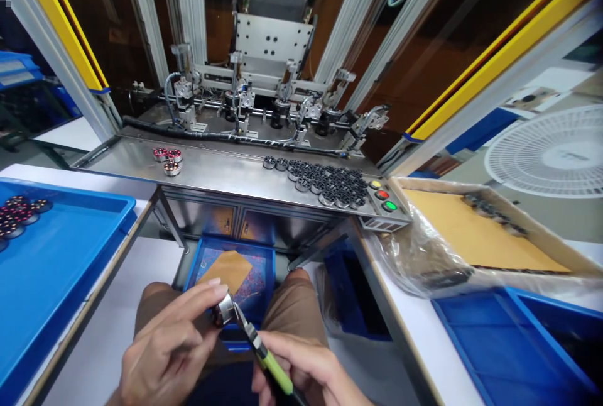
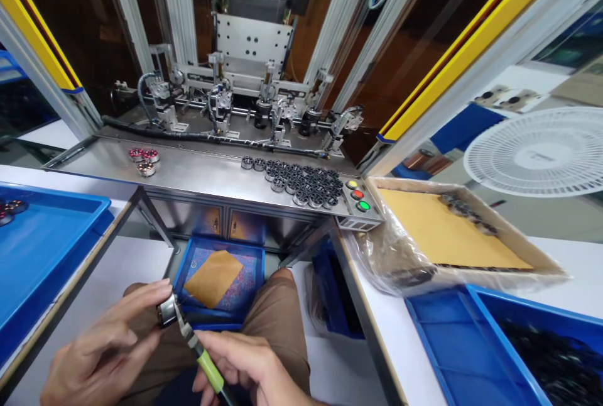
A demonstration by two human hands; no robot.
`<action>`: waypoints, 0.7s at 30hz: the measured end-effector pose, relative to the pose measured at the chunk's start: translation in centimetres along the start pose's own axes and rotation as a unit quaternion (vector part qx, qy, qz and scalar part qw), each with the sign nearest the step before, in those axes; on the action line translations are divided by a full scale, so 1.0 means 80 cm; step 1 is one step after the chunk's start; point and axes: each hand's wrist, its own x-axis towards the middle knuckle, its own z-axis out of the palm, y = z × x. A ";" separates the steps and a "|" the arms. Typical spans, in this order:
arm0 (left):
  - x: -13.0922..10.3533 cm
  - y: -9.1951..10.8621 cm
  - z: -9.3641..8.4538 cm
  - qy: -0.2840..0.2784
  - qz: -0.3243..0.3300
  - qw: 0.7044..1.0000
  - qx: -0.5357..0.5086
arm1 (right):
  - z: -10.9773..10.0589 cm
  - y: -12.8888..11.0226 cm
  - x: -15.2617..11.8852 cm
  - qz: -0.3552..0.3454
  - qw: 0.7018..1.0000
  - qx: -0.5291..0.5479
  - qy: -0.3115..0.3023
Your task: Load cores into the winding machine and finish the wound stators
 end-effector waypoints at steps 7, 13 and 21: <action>-0.002 0.000 0.000 -0.003 -0.001 1.000 0.000 | 0.001 0.004 0.000 0.016 1.000 0.001 0.013; 0.000 0.000 0.001 -0.004 0.005 1.000 0.015 | -0.002 -0.003 0.004 -0.026 0.997 -0.069 0.012; -0.005 -0.010 0.002 0.008 0.030 0.999 0.034 | -0.002 -0.008 -0.001 0.025 0.988 -0.104 0.114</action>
